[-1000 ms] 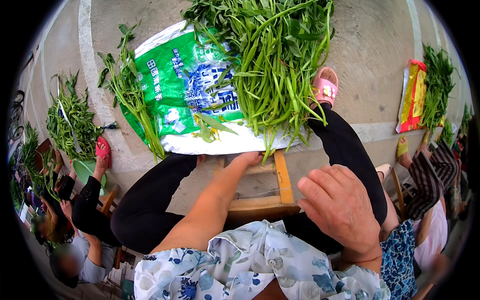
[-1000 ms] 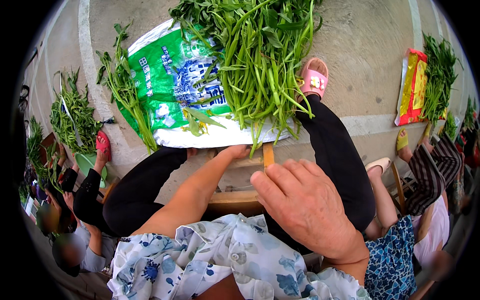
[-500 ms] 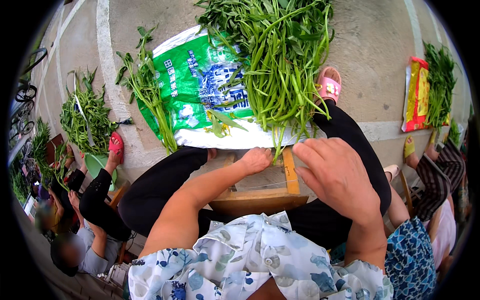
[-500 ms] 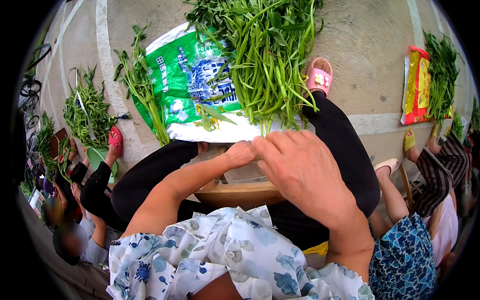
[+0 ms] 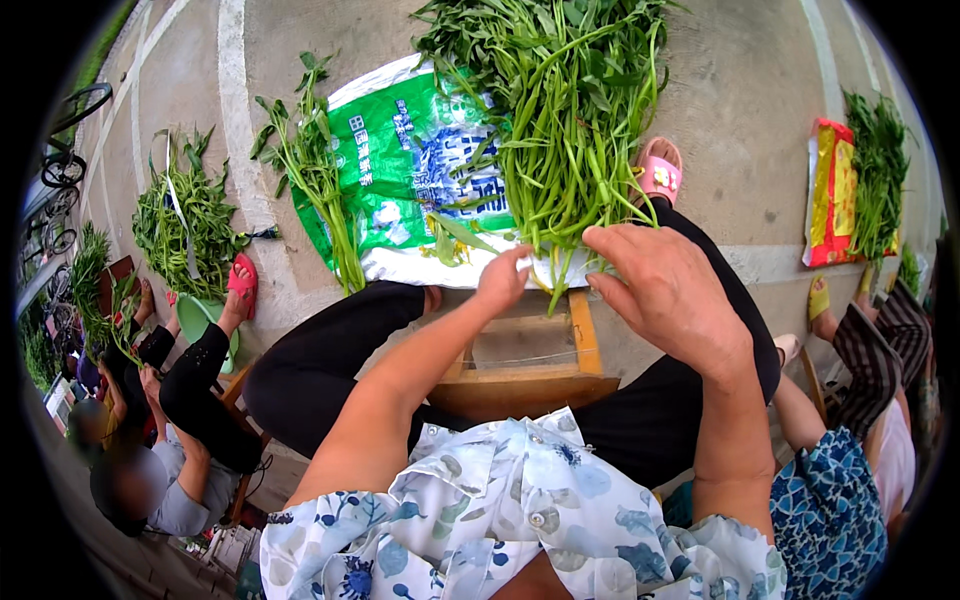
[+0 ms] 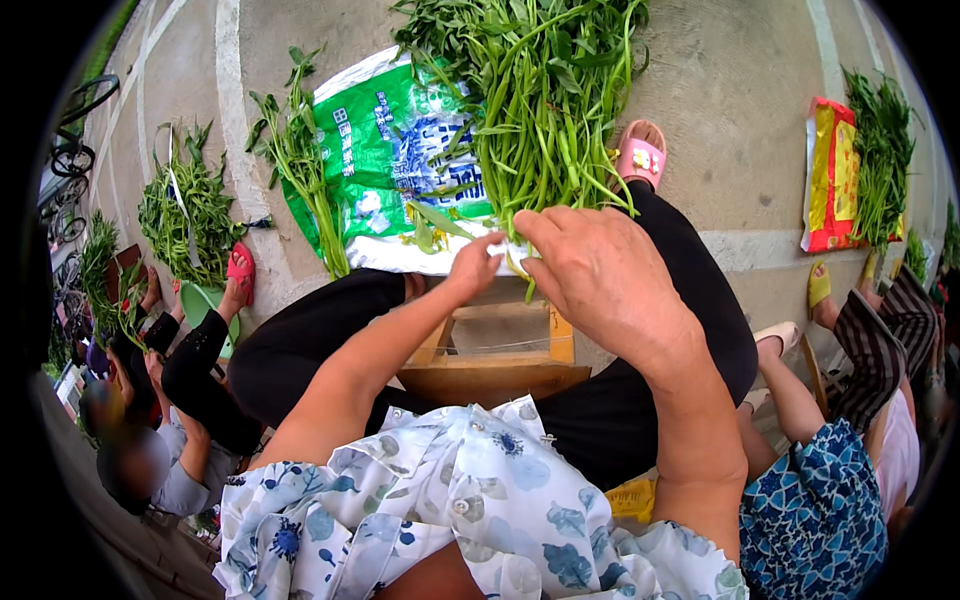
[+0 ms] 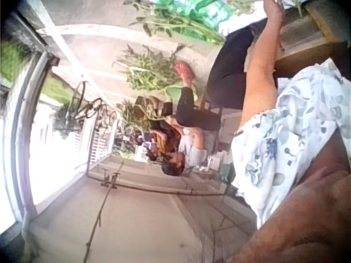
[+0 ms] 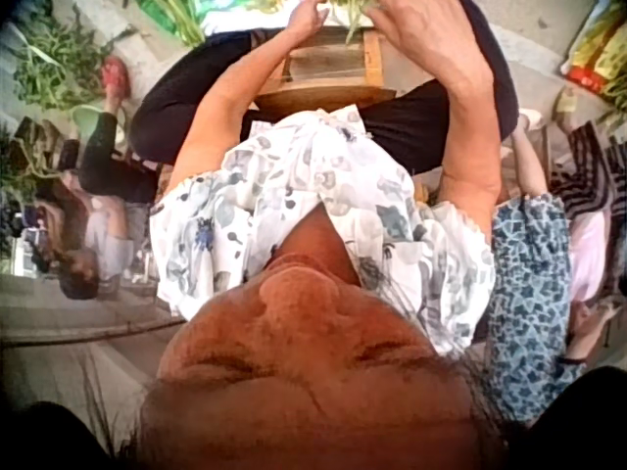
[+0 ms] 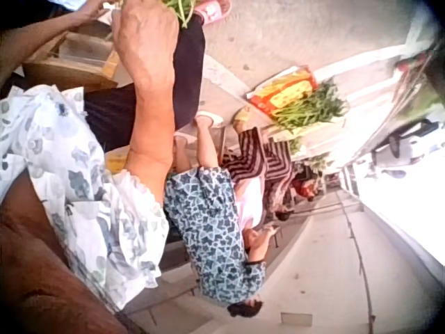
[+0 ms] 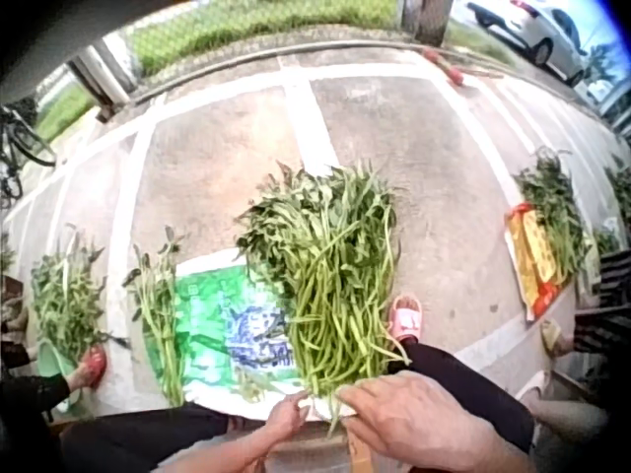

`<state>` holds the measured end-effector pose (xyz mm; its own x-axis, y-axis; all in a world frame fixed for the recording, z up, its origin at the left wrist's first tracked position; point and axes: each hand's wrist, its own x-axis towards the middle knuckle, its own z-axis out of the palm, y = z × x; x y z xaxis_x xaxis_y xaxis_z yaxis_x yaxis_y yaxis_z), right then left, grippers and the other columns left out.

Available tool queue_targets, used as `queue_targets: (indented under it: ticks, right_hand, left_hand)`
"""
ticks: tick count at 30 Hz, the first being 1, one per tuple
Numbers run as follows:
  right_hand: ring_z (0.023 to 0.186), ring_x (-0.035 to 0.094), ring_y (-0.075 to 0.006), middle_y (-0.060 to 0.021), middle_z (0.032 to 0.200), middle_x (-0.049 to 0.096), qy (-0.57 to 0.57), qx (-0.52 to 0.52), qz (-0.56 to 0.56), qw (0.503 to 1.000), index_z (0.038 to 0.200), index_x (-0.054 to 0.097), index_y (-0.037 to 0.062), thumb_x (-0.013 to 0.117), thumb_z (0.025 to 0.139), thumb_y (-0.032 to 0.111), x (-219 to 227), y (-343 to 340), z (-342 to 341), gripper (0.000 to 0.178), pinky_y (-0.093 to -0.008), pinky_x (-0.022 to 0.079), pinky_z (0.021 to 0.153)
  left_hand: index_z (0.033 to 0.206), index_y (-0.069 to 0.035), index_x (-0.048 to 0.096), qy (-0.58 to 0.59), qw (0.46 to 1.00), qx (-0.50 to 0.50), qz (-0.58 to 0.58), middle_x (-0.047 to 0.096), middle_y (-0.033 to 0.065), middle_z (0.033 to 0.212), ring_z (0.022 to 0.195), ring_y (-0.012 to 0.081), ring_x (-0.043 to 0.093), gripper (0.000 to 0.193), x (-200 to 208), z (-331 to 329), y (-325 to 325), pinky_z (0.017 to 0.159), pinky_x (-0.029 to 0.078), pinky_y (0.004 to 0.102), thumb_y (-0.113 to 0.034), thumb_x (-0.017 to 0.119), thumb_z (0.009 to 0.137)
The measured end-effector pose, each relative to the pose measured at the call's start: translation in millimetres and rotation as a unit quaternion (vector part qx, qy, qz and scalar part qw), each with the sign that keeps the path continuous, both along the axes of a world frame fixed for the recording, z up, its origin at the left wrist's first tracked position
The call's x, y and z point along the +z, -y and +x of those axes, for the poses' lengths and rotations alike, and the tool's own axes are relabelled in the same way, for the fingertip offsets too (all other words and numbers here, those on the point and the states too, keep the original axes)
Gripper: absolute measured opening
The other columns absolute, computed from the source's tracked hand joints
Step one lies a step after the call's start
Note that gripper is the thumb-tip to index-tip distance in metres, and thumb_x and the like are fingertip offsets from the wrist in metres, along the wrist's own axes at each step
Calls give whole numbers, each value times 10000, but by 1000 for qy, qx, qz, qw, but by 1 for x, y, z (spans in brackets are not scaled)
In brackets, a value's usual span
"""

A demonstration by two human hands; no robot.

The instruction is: The person trims stems and leaves from a pile of water spinach by hand while sitting on a stool. They break the stems and place the prepared portions onto a green and white sack on another stool.

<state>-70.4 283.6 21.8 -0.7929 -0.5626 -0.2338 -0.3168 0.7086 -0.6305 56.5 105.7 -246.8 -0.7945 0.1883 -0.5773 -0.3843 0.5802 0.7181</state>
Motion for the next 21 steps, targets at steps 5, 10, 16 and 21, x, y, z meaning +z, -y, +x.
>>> queue_targets:
  ticks: [5, 10, 16, 21]
  right_hand:
    - [816, 549, -295, -128, 867, 571, 31, 0, 19, 999, 990, 511, 19, 599, 724, 99, 5, 0, 0, 291, -370, 427, 702]
    - [832, 541, -287, -123, 888, 563, 50, 4, 36, 998, 986, 509, 22, 603, 720, 97, 7, 3, -1, 292, -363, 420, 718]
    - [810, 539, -262, -102, 850, 546, 62, 14, 50, 997, 974, 505, 33, 606, 706, 95, 8, 6, 0, 294, -353, 414, 699]
    - [851, 526, -284, -118, 932, 550, 93, 33, 71, 993, 1014, 503, 25, 628, 681, 83, 4, 9, -6, 360, -358, 414, 741]
  left_hand:
    - [931, -100, 605, -21, 964, -263, 13, 607, 151, 888, 804, 338, 569, 202, 12, -16, 54, 716, 455, 414, -165, 517, 762]
    - [844, -54, 631, 29, 899, -437, -18, 613, 177, 836, 786, 331, 585, 201, -50, 39, 99, 732, 455, 413, -142, 480, 744]
    - [942, -21, 594, 4, 950, -272, -156, 591, 221, 916, 833, 359, 576, 290, -105, 47, 108, 767, 451, 416, -228, 468, 782]
    - [932, -3, 596, 78, 955, -230, -170, 591, 218, 934, 844, 348, 581, 343, -118, 14, 104, 763, 453, 420, -291, 465, 798]
